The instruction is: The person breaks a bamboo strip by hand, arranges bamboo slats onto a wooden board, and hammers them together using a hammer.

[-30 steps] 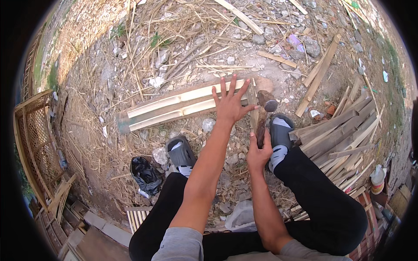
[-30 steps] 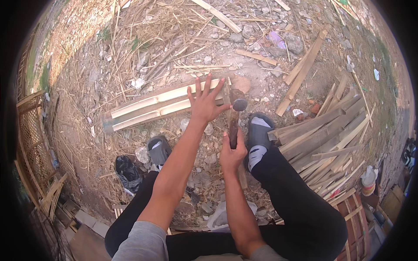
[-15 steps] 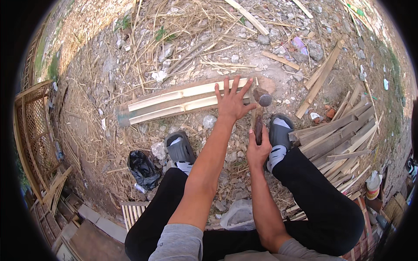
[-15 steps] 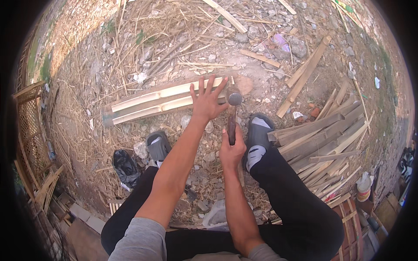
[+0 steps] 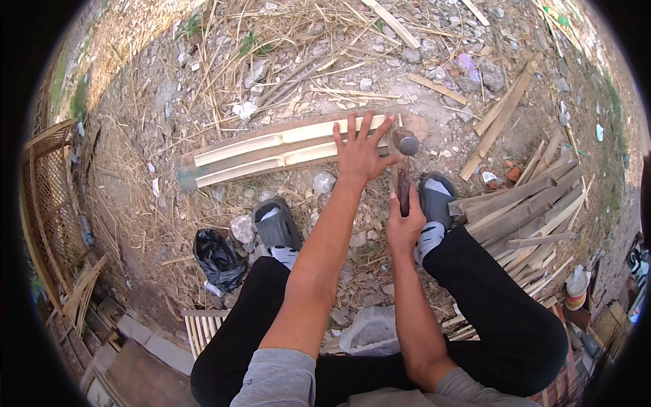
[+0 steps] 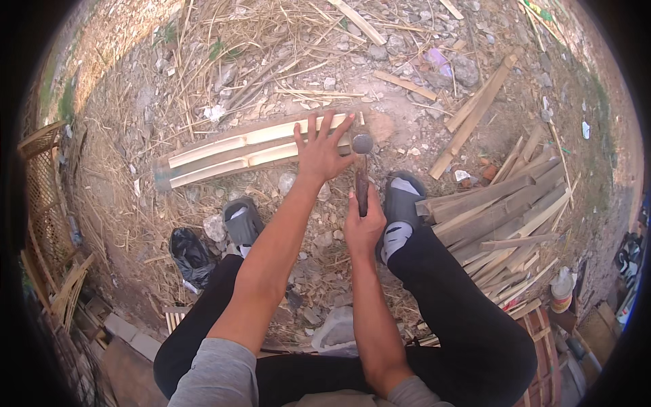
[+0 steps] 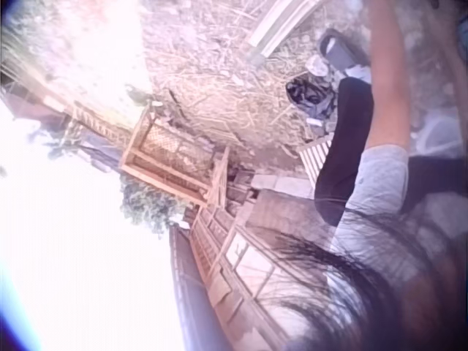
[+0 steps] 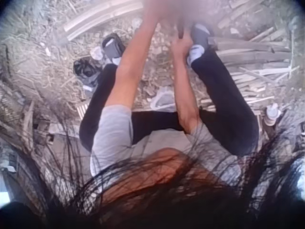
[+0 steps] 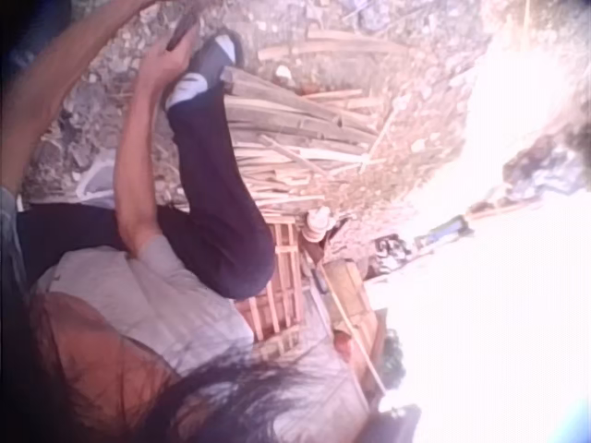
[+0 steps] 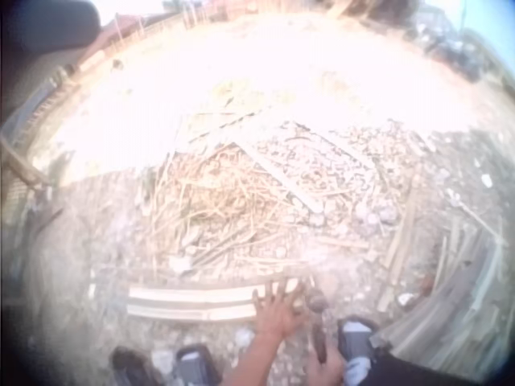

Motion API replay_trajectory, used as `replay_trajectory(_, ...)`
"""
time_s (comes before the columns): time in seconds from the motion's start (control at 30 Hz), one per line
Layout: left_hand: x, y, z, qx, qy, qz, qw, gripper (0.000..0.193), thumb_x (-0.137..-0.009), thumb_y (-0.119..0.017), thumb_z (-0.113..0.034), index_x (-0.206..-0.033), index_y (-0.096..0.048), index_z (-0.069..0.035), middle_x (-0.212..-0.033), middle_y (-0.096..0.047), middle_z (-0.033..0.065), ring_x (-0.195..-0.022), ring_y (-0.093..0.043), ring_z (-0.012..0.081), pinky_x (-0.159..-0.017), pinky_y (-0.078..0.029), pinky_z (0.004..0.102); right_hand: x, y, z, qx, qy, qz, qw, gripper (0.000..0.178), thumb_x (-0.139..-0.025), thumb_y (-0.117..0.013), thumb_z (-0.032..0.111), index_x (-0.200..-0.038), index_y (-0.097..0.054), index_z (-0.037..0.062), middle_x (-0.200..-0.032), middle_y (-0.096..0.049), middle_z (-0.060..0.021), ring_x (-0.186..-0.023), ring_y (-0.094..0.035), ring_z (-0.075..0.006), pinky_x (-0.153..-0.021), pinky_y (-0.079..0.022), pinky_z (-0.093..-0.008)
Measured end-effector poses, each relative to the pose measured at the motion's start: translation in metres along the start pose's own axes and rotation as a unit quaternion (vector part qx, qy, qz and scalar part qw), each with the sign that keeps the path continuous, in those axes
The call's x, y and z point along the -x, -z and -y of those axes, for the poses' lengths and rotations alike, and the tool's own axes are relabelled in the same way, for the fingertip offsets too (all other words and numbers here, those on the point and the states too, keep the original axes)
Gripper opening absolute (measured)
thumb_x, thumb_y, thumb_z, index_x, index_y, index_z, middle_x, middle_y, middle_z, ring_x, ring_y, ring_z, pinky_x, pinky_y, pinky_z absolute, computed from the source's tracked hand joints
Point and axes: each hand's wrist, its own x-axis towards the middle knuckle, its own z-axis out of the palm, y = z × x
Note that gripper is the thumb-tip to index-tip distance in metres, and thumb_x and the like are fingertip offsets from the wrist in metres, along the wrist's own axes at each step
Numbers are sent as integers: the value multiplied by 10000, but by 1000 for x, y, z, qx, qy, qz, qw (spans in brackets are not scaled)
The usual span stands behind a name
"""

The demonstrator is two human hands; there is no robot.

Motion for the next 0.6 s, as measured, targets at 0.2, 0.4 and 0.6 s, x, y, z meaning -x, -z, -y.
replay_trajectory(0.2,3,-2,-1,14,2,-13,1000,914,-659,-647,-719,-1455,-302,-431,-1512,-297,29,-1413,-198,358,-1096,-92,637,0,7,9,-115,51,-53,991,414,-880,-644,114,-1226,-540,-89,-1004,-671,-171,-865,-650,-191,-782,-504,-314)
replay_trajectory(0.4,2,-2,1,28,-4,-43,999,890,-671,-652,-711,-1447,-305,-447,-1512,-301,26,-1415,-202,351,-1092,-84,652,-2,9,3,-47,89,-51,994,423,-879,-642,121,-1233,-537,-86,-1036,-662,-216,-890,-666,-249,-798,-506,-337)
replay_trajectory(0.6,-1,-1,4,0,15,11,1000,906,-667,-638,-722,-1454,-269,-468,-1523,-272,11,-1422,-170,343,-1103,-56,637,2,-1,-8,-18,15,18,1000,416,-918,-612,144,-1265,-519,-67,-1019,-656,-193,-925,-629,-184,-833,-487,-320)
